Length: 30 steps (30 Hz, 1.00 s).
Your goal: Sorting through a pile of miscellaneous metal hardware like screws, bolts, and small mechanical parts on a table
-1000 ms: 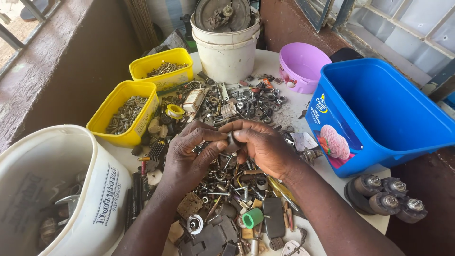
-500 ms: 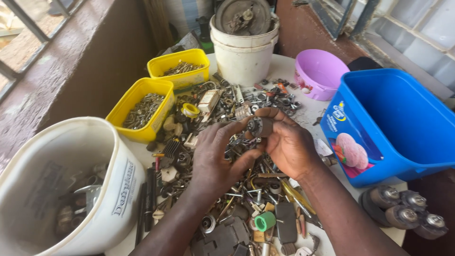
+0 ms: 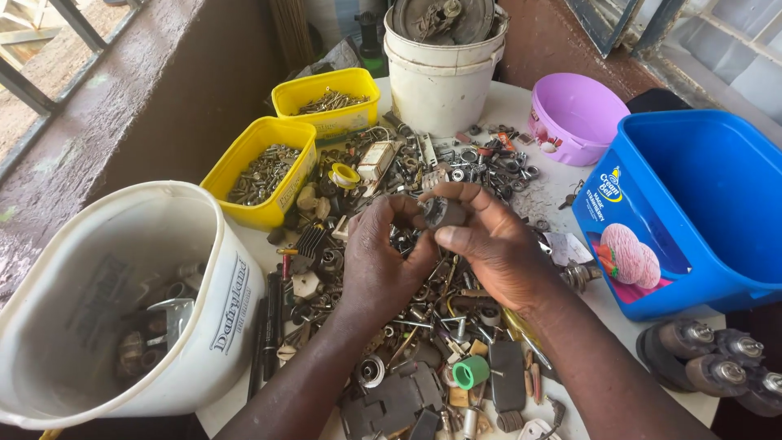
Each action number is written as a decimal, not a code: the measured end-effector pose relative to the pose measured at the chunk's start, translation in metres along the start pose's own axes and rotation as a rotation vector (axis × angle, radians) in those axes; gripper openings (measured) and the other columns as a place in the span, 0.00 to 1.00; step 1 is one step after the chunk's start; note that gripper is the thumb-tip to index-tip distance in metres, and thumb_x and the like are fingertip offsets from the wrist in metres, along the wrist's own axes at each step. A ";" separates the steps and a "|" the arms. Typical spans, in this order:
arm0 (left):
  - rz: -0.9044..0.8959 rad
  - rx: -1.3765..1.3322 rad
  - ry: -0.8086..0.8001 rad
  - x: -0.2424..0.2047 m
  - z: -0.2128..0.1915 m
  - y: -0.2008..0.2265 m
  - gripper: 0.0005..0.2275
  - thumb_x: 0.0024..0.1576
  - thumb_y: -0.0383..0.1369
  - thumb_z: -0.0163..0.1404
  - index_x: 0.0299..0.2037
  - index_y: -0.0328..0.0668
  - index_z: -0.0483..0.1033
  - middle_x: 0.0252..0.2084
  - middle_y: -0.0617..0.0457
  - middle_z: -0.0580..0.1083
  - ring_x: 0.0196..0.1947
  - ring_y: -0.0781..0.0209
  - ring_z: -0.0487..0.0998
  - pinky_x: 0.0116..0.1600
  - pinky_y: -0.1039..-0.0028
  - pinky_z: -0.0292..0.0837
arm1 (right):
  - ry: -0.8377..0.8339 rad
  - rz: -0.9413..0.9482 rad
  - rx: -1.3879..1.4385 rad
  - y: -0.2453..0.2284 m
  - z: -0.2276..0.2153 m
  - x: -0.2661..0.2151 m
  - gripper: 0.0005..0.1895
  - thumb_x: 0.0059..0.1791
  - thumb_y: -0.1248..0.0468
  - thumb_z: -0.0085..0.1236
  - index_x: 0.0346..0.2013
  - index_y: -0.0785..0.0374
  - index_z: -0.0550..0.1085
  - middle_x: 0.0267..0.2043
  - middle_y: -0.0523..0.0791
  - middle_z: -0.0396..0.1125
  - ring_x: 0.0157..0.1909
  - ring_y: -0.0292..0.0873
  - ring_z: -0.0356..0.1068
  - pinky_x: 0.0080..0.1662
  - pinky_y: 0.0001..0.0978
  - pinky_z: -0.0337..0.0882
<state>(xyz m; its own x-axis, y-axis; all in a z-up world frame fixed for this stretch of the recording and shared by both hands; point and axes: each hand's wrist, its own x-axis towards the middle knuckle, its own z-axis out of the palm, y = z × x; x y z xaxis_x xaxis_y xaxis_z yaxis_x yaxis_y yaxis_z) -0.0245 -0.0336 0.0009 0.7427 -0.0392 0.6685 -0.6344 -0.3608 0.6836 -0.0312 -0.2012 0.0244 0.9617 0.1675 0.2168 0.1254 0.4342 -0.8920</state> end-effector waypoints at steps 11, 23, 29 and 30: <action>0.134 0.162 -0.149 -0.009 0.003 -0.007 0.04 0.65 0.33 0.48 0.40 0.47 0.74 0.39 0.57 0.76 0.46 0.57 0.75 0.66 0.56 0.65 | -0.031 -0.633 -0.807 -0.010 0.020 -0.019 0.19 0.53 0.70 0.62 0.57 0.51 0.73 0.62 0.42 0.72 0.66 0.44 0.75 0.72 0.38 0.74; -0.124 0.182 -0.173 0.001 -0.012 0.008 0.13 0.68 0.37 0.41 0.46 0.48 0.82 0.41 0.55 0.80 0.46 0.54 0.77 0.51 0.59 0.67 | 0.152 -0.495 -0.601 -0.044 0.011 -0.043 0.22 0.58 0.66 0.53 0.68 0.58 0.68 0.68 0.47 0.68 0.69 0.42 0.71 0.69 0.35 0.76; -0.138 0.183 -0.195 0.004 -0.010 0.001 0.13 0.68 0.36 0.42 0.46 0.48 0.83 0.42 0.55 0.83 0.43 0.55 0.81 0.45 0.58 0.71 | 0.307 -0.494 -0.826 -0.065 -0.001 -0.124 0.21 0.53 0.64 0.60 0.62 0.60 0.74 0.63 0.47 0.72 0.66 0.44 0.73 0.64 0.35 0.77; -0.144 0.174 -0.200 0.003 -0.010 0.003 0.13 0.68 0.36 0.42 0.46 0.48 0.83 0.42 0.55 0.83 0.43 0.55 0.81 0.45 0.58 0.71 | 0.311 -0.485 -0.834 -0.063 -0.013 -0.146 0.21 0.53 0.64 0.60 0.62 0.60 0.74 0.63 0.47 0.72 0.66 0.44 0.73 0.64 0.35 0.77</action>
<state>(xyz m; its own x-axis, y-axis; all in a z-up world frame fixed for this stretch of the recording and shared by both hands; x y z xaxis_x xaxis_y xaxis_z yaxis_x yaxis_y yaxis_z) -0.0263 -0.0258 0.0074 0.8610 -0.1524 0.4852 -0.4856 -0.5299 0.6953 -0.1767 -0.2651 0.0437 0.7675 -0.1524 0.6227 0.5354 -0.3820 -0.7533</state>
